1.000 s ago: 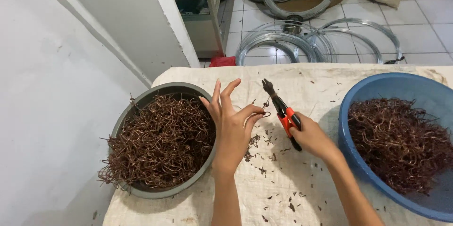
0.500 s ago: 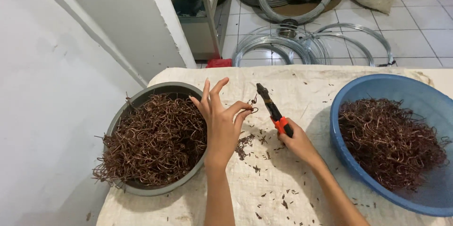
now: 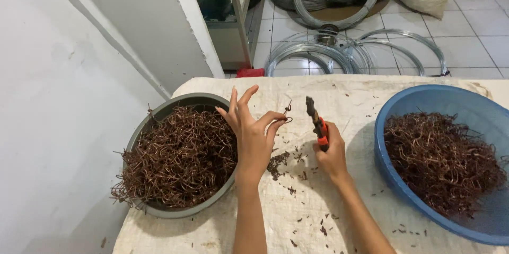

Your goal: Sorting and cutting small copper wire pieces from one bowl to another using wire cutters

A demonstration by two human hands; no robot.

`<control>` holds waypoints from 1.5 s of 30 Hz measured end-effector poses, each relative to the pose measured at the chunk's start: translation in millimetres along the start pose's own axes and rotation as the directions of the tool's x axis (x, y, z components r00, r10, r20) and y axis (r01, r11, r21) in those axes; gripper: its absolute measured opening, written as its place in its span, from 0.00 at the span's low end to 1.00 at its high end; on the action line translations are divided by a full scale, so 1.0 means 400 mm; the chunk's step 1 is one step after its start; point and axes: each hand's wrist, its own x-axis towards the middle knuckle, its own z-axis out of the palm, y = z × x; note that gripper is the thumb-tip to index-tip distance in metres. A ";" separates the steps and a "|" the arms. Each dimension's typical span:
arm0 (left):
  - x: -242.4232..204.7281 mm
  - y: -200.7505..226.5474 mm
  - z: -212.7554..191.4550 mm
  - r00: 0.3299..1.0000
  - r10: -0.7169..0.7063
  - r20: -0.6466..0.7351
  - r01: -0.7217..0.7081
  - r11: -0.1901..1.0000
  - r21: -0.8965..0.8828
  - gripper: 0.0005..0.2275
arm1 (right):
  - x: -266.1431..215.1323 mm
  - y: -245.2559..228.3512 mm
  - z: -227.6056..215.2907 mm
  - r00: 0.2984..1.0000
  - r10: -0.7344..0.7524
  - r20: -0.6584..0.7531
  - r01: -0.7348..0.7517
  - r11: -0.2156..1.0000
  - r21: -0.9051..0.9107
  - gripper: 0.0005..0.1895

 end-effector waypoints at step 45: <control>0.010 0.001 0.016 0.991 0.093 0.098 -0.098 0.994 0.047 0.05 | -0.019 0.035 -0.038 0.986 0.091 0.137 -0.056 0.969 -0.241 0.22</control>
